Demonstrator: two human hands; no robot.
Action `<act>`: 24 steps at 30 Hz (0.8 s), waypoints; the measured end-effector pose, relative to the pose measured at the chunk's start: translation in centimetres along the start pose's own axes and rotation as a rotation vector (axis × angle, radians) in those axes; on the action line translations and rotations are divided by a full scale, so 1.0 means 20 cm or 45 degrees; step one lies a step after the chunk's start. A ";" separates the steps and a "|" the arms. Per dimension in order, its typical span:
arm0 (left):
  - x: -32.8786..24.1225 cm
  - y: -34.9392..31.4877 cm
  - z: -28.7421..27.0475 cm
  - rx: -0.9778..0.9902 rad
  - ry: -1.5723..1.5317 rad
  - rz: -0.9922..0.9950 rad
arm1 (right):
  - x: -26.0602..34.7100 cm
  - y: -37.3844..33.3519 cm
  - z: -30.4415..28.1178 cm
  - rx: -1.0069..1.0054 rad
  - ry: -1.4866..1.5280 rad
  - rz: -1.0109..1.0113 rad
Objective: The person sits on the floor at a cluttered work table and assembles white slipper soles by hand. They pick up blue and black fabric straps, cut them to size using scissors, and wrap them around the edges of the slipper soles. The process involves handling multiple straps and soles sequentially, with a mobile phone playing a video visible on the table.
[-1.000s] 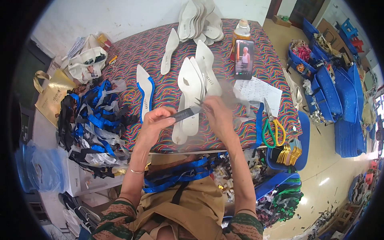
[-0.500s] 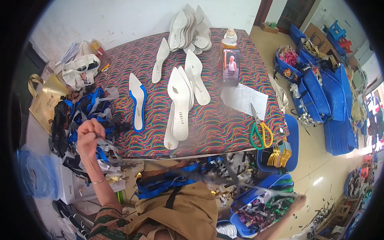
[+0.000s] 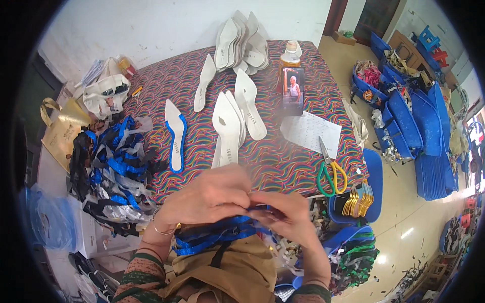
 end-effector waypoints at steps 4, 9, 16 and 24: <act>0.24 -0.02 -0.05 0.034 -0.232 -0.207 | -0.15 0.14 0.07 0.067 0.140 0.009; 0.44 -0.03 -0.10 -0.059 -0.385 -0.365 | -0.21 0.26 0.14 0.179 0.142 0.036; 0.63 -0.03 -0.11 -0.046 -0.455 -0.457 | -0.14 0.35 0.20 -0.060 -0.572 -0.288; 0.71 -0.06 -0.07 0.056 -0.606 -0.585 | -0.43 0.30 0.22 0.310 0.383 0.390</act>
Point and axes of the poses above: each hand's wrist, its own y-axis towards the middle knuckle, its own z-axis out of the palm, x = y × z, the point moved 9 cm from there along y, towards the middle knuckle, and after that the axes turned 7 degrees about y, right-handed, at the moved point
